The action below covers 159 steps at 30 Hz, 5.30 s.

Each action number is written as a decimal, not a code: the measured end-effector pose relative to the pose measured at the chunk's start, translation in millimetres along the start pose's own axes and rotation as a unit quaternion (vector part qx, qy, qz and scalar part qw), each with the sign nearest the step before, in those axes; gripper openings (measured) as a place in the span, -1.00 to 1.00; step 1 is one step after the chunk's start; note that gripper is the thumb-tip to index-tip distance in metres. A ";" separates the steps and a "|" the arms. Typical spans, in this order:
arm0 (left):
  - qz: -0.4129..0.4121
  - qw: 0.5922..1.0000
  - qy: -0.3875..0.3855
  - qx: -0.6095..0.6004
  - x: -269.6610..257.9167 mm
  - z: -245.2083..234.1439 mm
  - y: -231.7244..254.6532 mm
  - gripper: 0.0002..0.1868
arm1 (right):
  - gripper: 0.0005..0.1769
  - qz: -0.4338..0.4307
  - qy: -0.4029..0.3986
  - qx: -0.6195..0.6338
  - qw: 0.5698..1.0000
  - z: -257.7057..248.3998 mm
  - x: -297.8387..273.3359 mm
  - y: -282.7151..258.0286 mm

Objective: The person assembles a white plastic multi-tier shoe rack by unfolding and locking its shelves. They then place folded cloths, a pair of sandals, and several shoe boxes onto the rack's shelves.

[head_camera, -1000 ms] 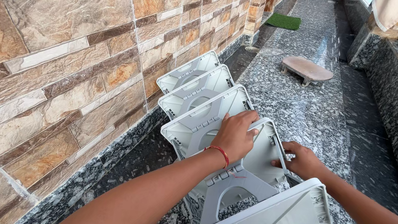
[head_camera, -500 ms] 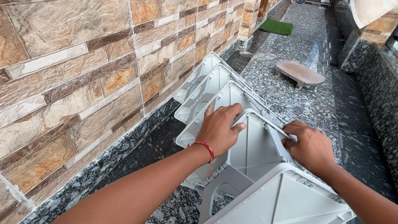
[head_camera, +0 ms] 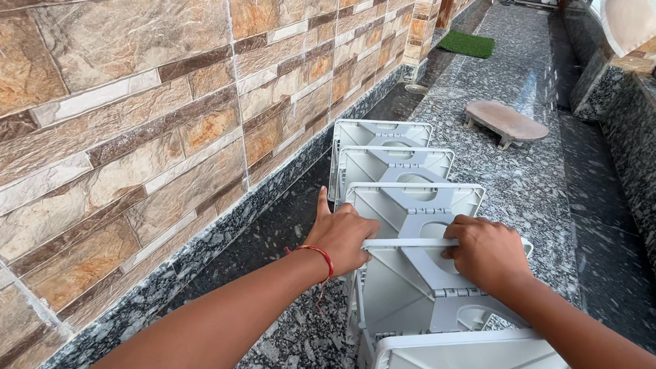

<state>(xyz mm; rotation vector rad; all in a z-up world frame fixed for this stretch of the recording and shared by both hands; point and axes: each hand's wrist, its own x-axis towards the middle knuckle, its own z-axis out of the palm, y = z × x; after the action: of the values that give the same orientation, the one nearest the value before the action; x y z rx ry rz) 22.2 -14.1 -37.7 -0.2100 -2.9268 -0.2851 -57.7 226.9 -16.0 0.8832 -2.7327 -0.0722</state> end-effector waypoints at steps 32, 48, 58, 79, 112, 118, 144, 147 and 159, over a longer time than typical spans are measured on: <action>-0.354 0.708 -0.168 -0.588 14.2 87.8 41.4 0.01 | -0.22 0.405 -0.188 0.610 0.655 73.0 -51.5 -2.1; -0.398 0.664 -0.123 -0.621 18.7 75.8 51.8 0.04 | -0.28 0.440 -0.095 0.596 0.665 60.6 -55.2 -25.6; -0.427 0.658 -0.116 -0.609 23.8 73.5 57.7 0.05 | -0.35 0.425 -0.043 0.579 0.694 84.6 -57.3 -17.1; 0.007 0.990 0.060 -0.126 47.0 17.9 80.0 -0.64 | -0.32 0.181 -0.175 0.267 0.930 116.9 -37.8 104.6; 0.068 0.967 -0.229 -0.090 15.3 37.6 14.3 -0.34 | -0.79 -0.255 0.009 0.104 0.961 -9.3 -22.5 -44.1; 0.115 0.880 -0.448 -0.108 14.1 45.8 -20.3 -0.17 | -0.76 -0.327 -0.026 0.117 0.937 -9.9 -24.7 -74.4; -0.254 0.959 0.129 -0.015 86.6 67.7 -154.8 -0.37 | -0.73 -0.101 -0.089 0.029 0.990 81.9 117.7 -100.6; -0.242 0.954 0.170 0.039 94.8 77.1 -153.8 -0.63 | -0.85 -0.113 -0.075 0.024 0.991 81.4 116.6 -97.6; -0.182 0.960 0.189 0.098 90.7 38.8 -118.4 -0.80 | -0.84 -0.147 -0.088 -0.043 0.984 48.2 89.0 -76.9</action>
<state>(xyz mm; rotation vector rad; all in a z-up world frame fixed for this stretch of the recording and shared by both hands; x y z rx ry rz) -91.5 -110.2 -77.5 0.3754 -2.5688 -0.0707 -96.2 111.0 -51.1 1.3045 -2.7091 -0.3371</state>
